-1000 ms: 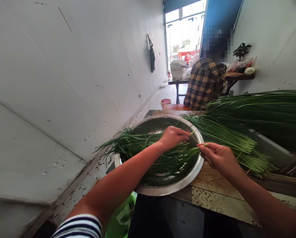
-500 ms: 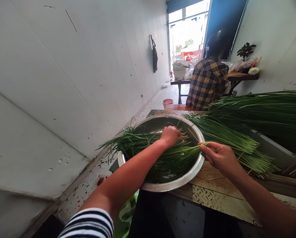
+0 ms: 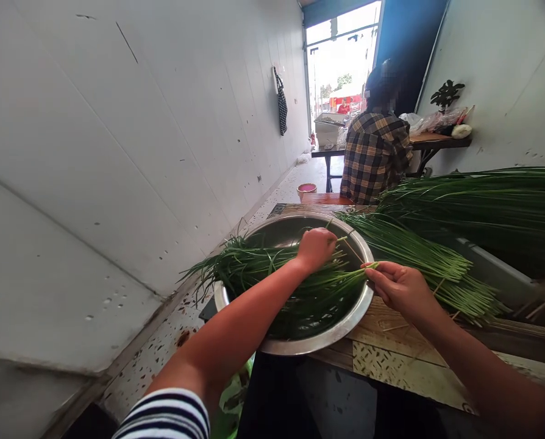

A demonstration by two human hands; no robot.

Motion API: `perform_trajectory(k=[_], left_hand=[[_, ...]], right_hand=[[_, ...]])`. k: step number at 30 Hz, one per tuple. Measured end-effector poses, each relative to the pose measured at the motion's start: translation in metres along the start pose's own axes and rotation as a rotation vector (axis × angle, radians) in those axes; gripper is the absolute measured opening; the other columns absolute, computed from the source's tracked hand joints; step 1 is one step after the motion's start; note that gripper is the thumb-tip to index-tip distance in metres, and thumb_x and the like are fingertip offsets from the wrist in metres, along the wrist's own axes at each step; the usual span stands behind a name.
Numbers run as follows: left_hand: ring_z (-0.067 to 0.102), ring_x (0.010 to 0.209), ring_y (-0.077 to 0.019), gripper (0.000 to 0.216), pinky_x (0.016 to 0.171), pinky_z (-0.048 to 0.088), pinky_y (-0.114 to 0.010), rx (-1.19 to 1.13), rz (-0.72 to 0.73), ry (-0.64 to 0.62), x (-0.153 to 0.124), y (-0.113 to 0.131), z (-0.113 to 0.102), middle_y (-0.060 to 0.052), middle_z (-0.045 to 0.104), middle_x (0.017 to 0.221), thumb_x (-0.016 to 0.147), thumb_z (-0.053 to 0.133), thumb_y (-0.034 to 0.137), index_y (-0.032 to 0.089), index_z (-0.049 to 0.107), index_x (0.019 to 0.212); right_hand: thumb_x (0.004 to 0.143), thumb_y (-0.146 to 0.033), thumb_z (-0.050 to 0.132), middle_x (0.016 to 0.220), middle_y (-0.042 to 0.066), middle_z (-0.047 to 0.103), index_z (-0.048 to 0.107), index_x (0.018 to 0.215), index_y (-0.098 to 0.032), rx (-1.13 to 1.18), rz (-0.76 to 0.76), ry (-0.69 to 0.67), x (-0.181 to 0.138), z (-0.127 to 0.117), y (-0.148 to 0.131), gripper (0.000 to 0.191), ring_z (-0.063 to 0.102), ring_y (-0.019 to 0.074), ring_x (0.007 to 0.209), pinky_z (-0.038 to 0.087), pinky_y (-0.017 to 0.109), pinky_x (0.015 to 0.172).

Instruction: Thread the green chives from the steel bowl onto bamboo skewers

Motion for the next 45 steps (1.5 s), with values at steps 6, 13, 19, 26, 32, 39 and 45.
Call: perform_trajectory(k=[6,13,19,26,32,39,45], left_hand=[[0.062,0.074,-0.0152,0.017,0.074,0.048,-0.026,-0.404,-0.148,0.070,-0.001,-0.016,-0.007,-0.006,0.072,0.078,0.075,0.063,0.019,0.013,0.074,0.086],[0.060,0.068,-0.0123,0.015,0.067,0.047,-0.024,-0.544,-0.174,0.073,-0.004,-0.014,-0.004,-0.004,0.071,0.077,0.071,0.066,0.021,0.013,0.073,0.082],[0.061,0.069,-0.0126,0.014,0.068,0.047,-0.024,-0.560,-0.191,0.091,-0.006,-0.013,-0.006,-0.005,0.071,0.077,0.071,0.066,0.021,0.013,0.073,0.081],[0.062,0.069,-0.0131,0.014,0.069,0.048,-0.025,-0.593,-0.213,0.112,-0.007,-0.014,-0.005,-0.005,0.072,0.076,0.070,0.067,0.021,0.013,0.073,0.079],[0.063,0.069,-0.0136,0.014,0.069,0.048,-0.025,-0.605,-0.218,0.133,-0.006,-0.015,-0.004,-0.006,0.072,0.076,0.069,0.068,0.020,0.012,0.073,0.079],[0.063,0.069,-0.0134,0.014,0.069,0.048,-0.025,-0.635,-0.229,0.135,-0.008,-0.015,-0.004,-0.006,0.072,0.076,0.069,0.069,0.021,0.013,0.074,0.079],[0.061,0.066,-0.0131,0.016,0.066,0.047,-0.025,-0.619,-0.232,0.125,-0.008,-0.015,-0.003,-0.006,0.072,0.074,0.068,0.069,0.023,0.012,0.074,0.079]], right_hand=[[0.069,-0.055,0.067,0.042,-0.009,0.033,0.068,0.096,-0.012,0.011,0.025,0.008,-0.002,0.001,0.000,0.051,0.024,0.0038,0.039,0.023,0.021,0.039],[0.066,-0.057,0.067,0.041,-0.009,0.032,0.069,0.092,-0.011,-0.007,0.030,0.009,-0.003,0.001,-0.004,0.052,0.023,0.0039,0.038,0.015,0.021,0.037],[0.070,-0.055,0.066,0.041,-0.009,0.034,0.069,0.093,-0.010,-0.029,0.011,0.002,-0.005,0.000,-0.006,0.050,0.025,0.0042,0.039,0.018,0.021,0.039],[0.069,-0.056,0.065,0.041,-0.008,0.034,0.069,0.094,-0.010,-0.064,0.007,0.004,-0.005,-0.001,-0.006,0.053,0.025,0.0047,0.039,0.018,0.021,0.039],[0.071,-0.054,0.065,0.042,-0.009,0.033,0.068,0.092,-0.013,-0.020,0.013,-0.015,-0.004,0.000,-0.003,0.047,0.024,0.0040,0.039,0.015,0.021,0.040],[0.071,-0.054,0.066,0.045,-0.008,0.036,0.067,0.093,-0.012,-0.017,0.020,-0.021,-0.004,0.000,-0.002,0.048,0.025,0.0039,0.040,0.014,0.021,0.040],[0.076,-0.053,0.062,0.044,-0.008,0.034,0.066,0.095,-0.011,-0.053,-0.001,-0.031,-0.004,0.000,-0.002,0.046,0.023,0.0043,0.040,0.015,0.021,0.041]])
Point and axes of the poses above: each hand's wrist, its own x-axis towards the middle knuckle, its own z-axis out of the palm, y = z × x, the point moved 8 cm from there along x, towards the middle knuckle
